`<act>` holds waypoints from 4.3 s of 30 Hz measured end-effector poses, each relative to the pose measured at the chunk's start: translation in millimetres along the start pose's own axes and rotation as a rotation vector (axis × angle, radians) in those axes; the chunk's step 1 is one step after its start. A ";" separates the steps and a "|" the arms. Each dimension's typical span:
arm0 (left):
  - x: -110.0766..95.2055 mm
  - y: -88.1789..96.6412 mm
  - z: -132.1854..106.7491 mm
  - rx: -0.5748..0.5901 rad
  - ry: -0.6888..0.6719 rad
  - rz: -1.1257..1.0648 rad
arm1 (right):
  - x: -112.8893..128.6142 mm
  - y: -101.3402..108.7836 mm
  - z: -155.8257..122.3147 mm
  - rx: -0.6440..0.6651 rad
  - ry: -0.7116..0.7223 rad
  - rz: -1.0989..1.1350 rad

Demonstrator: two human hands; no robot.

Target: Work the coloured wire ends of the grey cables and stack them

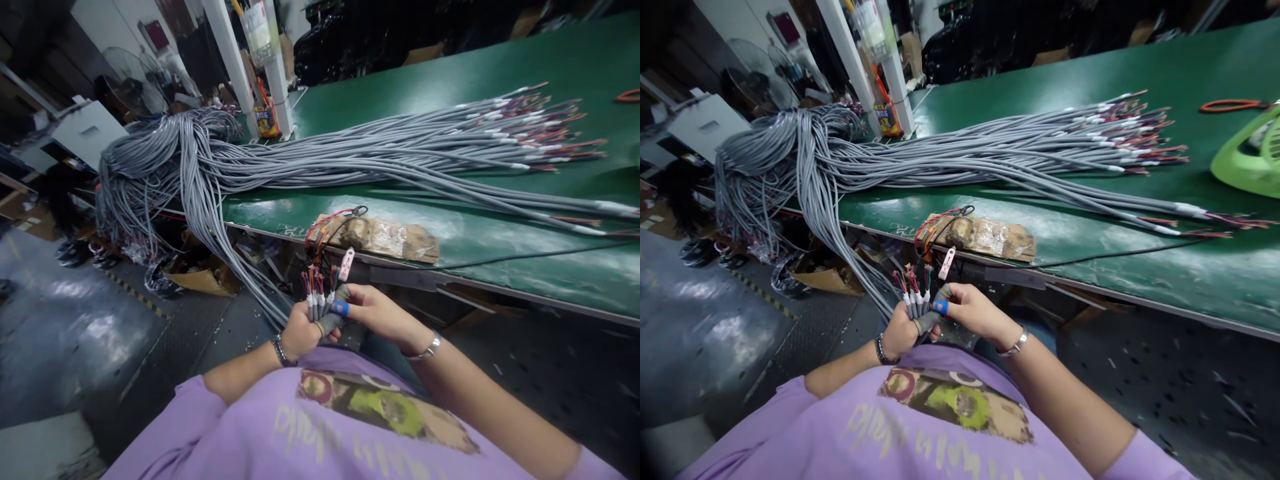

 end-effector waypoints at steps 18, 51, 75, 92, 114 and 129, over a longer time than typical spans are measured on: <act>6.6 7.6 0.2 0.006 -0.021 0.009 | -3.2 10.4 -10.0 -0.060 -0.087 0.176; -13.7 6.4 9.6 -0.117 -0.115 -0.152 | -6.0 23.8 7.6 -0.360 -0.050 0.579; -19.6 -3.9 18.6 -0.159 -0.118 -0.190 | -5.3 16.7 38.9 -0.291 0.072 0.822; -8.9 1.7 12.3 -0.149 -0.091 -0.158 | -10.7 10.7 13.2 -0.171 0.040 0.573; -3.0 5.2 11.7 -0.096 -0.034 -0.084 | -10.3 21.1 -17.0 -0.331 0.042 0.118; 3.6 6.8 8.3 0.034 -0.019 0.011 | 4.0 -6.8 -4.0 -0.179 0.049 0.134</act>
Point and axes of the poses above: each hand's wrist, its own z-axis towards the middle knuckle, its own y-axis out of the back of the hand, x = y × z, the point moved 8 cm from there along z, towards the middle knuckle, and after that the axes turned 5 degrees about -z, right-handed, at the moved point
